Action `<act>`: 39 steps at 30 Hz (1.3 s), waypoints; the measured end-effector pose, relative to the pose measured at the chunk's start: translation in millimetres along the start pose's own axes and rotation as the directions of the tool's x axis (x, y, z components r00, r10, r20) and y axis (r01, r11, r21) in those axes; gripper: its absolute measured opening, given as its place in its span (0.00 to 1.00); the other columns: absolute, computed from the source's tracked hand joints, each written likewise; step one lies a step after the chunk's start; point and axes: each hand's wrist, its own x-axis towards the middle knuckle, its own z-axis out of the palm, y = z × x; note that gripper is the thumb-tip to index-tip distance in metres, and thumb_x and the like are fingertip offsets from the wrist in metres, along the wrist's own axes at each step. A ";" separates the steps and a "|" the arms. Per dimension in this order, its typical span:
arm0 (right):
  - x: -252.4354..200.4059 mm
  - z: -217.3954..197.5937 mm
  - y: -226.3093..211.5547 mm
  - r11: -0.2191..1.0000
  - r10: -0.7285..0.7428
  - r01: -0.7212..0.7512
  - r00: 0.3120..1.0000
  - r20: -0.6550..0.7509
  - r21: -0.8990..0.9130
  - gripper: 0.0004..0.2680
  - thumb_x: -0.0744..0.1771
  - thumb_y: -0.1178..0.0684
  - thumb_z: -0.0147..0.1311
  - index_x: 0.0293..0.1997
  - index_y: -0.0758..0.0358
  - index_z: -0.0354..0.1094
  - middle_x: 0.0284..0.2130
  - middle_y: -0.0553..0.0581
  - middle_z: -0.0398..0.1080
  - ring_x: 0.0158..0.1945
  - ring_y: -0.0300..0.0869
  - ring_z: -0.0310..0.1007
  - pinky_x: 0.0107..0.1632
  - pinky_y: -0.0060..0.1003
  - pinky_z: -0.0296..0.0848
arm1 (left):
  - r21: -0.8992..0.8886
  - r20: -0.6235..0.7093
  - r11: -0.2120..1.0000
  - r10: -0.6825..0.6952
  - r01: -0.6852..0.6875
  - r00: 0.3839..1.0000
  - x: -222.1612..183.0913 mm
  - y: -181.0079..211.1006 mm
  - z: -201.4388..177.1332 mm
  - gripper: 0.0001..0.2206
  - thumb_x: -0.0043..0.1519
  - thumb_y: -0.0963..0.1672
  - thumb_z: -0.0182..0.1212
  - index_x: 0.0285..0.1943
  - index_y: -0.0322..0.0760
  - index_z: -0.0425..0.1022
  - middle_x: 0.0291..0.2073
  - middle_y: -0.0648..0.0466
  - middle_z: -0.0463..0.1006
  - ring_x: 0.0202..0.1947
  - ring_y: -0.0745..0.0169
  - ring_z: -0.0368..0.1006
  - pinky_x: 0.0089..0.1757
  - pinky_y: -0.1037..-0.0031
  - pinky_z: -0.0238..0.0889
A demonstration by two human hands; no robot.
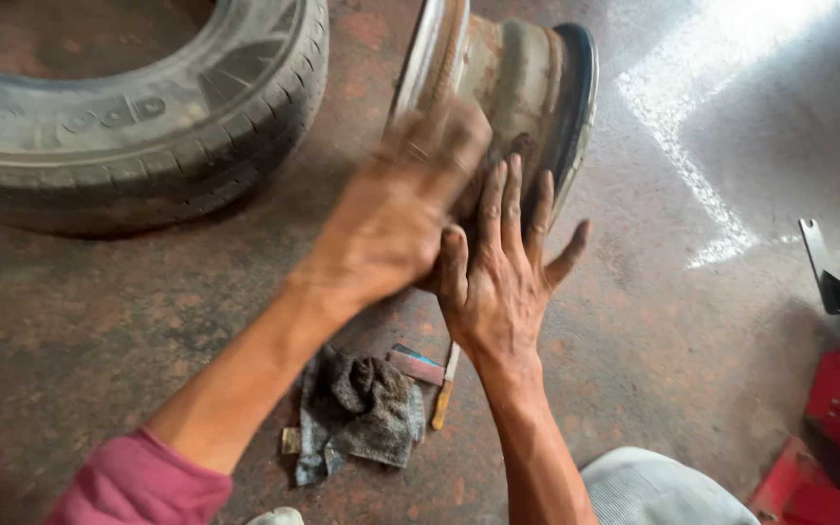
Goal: The person uses sandpaper to scrub the metal surface of a wheel rim. They rotate the rim by hand to reach different sections and then wipe the surface with a cloth.
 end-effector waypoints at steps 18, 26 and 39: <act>104.8 -10.3 17.4 0.973 -0.229 0.219 0.962 0.147 0.077 0.26 0.74 0.36 0.22 0.74 0.63 0.57 0.71 0.64 0.59 0.76 0.56 0.52 0.75 0.58 0.33 | -0.232 -0.330 0.883 -0.467 0.409 0.821 -39.8 -12.7 50.3 0.19 0.71 0.48 0.55 0.51 0.21 0.75 0.29 0.38 0.80 0.25 0.42 0.79 0.29 0.59 0.71; 84.8 21.9 24.7 0.956 -0.259 0.243 0.962 -0.081 -0.164 0.26 0.75 0.35 0.24 0.73 0.64 0.60 0.72 0.57 0.61 0.78 0.49 0.47 0.76 0.57 0.21 | -0.203 -0.327 0.909 -0.414 0.365 0.850 -48.6 -11.0 45.9 0.17 0.71 0.47 0.55 0.48 0.22 0.74 0.26 0.40 0.79 0.22 0.45 0.77 0.26 0.61 0.67; 146.5 3.8 18.7 0.981 -0.184 0.188 0.980 0.074 -0.047 0.23 0.74 0.38 0.26 0.67 0.60 0.65 0.63 0.55 0.69 0.77 0.52 0.48 0.73 0.60 0.22 | -0.180 -0.284 0.893 -0.449 0.413 0.847 -69.9 2.1 43.0 0.17 0.70 0.47 0.57 0.47 0.21 0.76 0.30 0.36 0.80 0.28 0.37 0.78 0.32 0.56 0.71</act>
